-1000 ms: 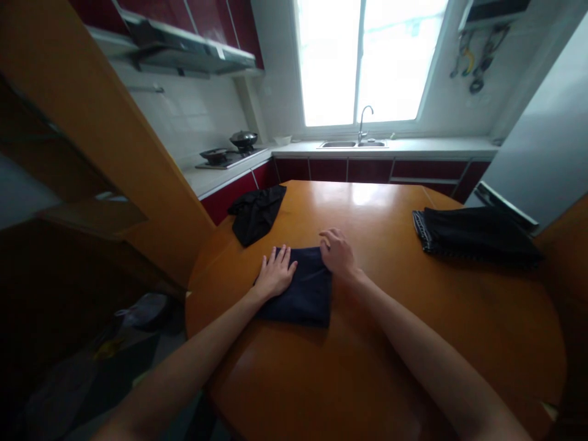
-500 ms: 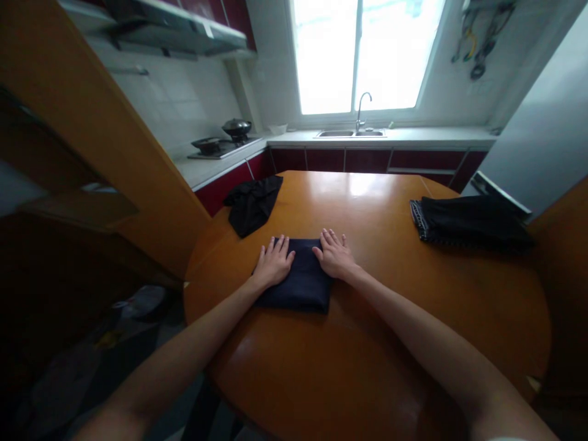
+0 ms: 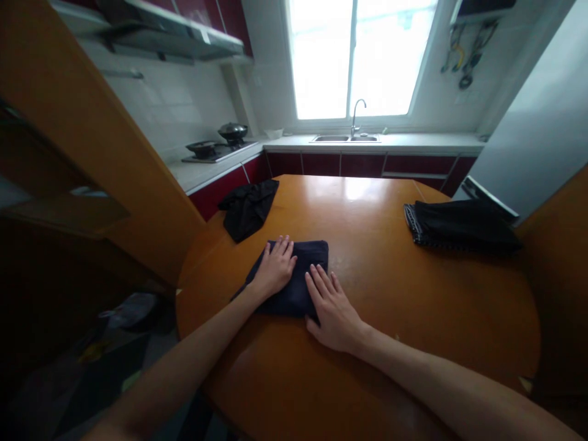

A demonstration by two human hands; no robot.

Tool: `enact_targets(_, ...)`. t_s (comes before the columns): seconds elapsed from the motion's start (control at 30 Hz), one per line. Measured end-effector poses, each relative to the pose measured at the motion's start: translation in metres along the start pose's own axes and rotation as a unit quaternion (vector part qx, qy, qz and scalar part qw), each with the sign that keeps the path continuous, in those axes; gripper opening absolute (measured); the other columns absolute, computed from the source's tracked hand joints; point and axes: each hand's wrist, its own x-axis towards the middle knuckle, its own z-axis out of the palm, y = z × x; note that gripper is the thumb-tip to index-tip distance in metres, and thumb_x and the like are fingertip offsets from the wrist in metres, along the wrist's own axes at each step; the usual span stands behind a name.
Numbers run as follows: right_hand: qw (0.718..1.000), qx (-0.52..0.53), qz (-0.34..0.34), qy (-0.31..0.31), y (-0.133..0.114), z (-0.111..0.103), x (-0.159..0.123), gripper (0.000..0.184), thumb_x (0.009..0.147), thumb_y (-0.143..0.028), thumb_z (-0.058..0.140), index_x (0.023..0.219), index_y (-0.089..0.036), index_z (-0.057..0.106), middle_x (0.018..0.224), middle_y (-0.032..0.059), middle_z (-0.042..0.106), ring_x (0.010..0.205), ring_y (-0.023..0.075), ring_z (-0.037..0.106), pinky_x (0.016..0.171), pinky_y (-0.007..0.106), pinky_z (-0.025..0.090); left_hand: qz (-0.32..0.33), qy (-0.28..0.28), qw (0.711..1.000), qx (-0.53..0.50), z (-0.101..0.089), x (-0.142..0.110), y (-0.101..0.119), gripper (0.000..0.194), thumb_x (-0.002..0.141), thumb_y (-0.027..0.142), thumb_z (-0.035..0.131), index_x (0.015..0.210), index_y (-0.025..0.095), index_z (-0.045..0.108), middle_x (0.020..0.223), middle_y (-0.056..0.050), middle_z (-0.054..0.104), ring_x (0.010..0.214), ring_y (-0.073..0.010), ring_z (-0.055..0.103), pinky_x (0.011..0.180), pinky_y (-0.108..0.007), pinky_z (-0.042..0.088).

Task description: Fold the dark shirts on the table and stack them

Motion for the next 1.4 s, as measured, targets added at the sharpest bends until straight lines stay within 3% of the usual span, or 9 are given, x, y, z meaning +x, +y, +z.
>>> enact_targets(0.13,1.000,-0.019,0.003,-0.006,-0.002,0.003,0.004,0.093,0.071,-0.009,0.046,0.159,-0.004,0.015,0.166,0.0152,0.011,0.154,0.0267,0.004,0.124,0.052,0.019,0.111,-0.051,0.990,-0.073,0.003,-0.003,0.016,0.054,0.106,0.037,0.026,0.159,0.024,0.026,0.167,-0.004,0.017,0.154,-0.0229,0.013,0.122,-0.049,0.020)
enact_targets(0.37,0.995,-0.056,-0.066,-0.046,0.008,-0.006,-0.002,0.082,0.078,-0.001,0.037,0.159,-0.010,0.022,0.166,0.0107,0.015,0.154,0.0239,0.004,0.124,0.052,0.011,0.109,-0.062,0.990,-0.068,0.012,-0.004,0.015,0.057,0.106,0.037,0.029,0.161,0.027,0.017,0.168,-0.005,0.011,0.154,-0.0230,0.008,0.122,-0.049,0.017)
enact_targets(0.5,0.992,-0.014,-0.084,-0.093,0.009,-0.020,-0.015,0.074,0.093,-0.028,0.049,0.160,-0.014,0.020,0.166,0.0114,0.012,0.154,0.0269,0.007,0.124,0.053,0.006,0.104,-0.058,0.991,-0.063,0.014,-0.002,0.016,0.057,0.106,0.035,0.030,0.161,0.028,0.016,0.168,-0.004,0.011,0.154,-0.0229,0.007,0.122,-0.049,0.016)
enact_targets(0.67,0.984,0.072,-0.090,-0.133,0.009,-0.036,-0.037,0.084,0.091,-0.056,0.057,0.159,-0.018,0.025,0.164,0.0121,0.019,0.153,0.0279,0.014,0.125,0.051,0.008,0.101,-0.054,0.991,-0.063,0.013,-0.003,0.018,0.057,0.106,0.036,0.031,0.160,0.029,0.018,0.168,-0.003,0.012,0.154,-0.0234,0.008,0.122,-0.049,0.017)
enact_targets(0.8,0.989,0.147,0.001,-0.009,0.023,-0.044,-0.016,0.047,0.103,-0.034,0.033,0.145,-0.025,0.053,0.151,0.0064,0.050,0.147,0.0224,0.034,0.123,0.051,0.022,0.096,-0.052,0.992,-0.062,0.014,-0.003,0.017,0.057,0.105,0.036,0.031,0.161,0.029,0.017,0.168,-0.003,0.012,0.154,-0.0231,0.008,0.122,-0.049,0.017)
enact_targets(0.9,0.980,0.109,0.122,0.114,0.028,-0.036,0.026,0.054,0.099,-0.027,0.031,0.149,-0.014,0.047,0.156,0.0123,0.041,0.148,0.0249,0.031,0.121,0.051,0.027,0.098,-0.051,0.992,-0.057,0.016,-0.003,0.016,0.058,0.105,0.035,0.031,0.161,0.029,0.015,0.168,-0.002,0.011,0.155,-0.0221,0.007,0.122,-0.049,0.016)
enact_targets(1.07,0.989,-0.009,0.134,0.059,0.021,0.004,0.083,0.063,0.093,-0.021,0.035,0.152,-0.001,0.035,0.164,0.0172,0.021,0.153,0.0271,0.013,0.124,0.049,0.014,0.105,-0.062,0.992,-0.044,0.017,-0.003,0.013,0.057,0.104,0.030,0.024,0.160,0.018,0.018,0.167,-0.005,0.014,0.154,-0.0205,0.008,0.123,-0.045,0.016)
enact_targets(1.2,0.986,-0.039,0.157,0.037,0.027,0.028,0.091,0.062,0.095,-0.026,0.034,0.152,-0.001,0.035,0.163,0.0186,0.021,0.153,0.0284,0.013,0.123,0.051,0.012,0.090,-0.057,0.994,-0.034,0.019,-0.005,0.013,0.058,0.104,0.028,0.022,0.160,0.013,0.020,0.166,-0.008,0.017,0.154,-0.0198,0.013,0.123,-0.042,0.016)
enact_targets(1.4,0.980,-0.040,0.189,0.038,0.039,0.030,0.086,0.069,0.094,-0.038,0.040,0.152,-0.002,0.034,0.163,0.0185,0.024,0.153,0.0292,0.013,0.123,0.050,0.010,0.019,-0.048,0.999,-0.001,0.019,-0.005,-0.009,0.061,0.104,0.042,0.026,0.158,0.013,0.028,0.165,-0.010,0.022,0.153,-0.0236,0.018,0.124,-0.045,0.014)
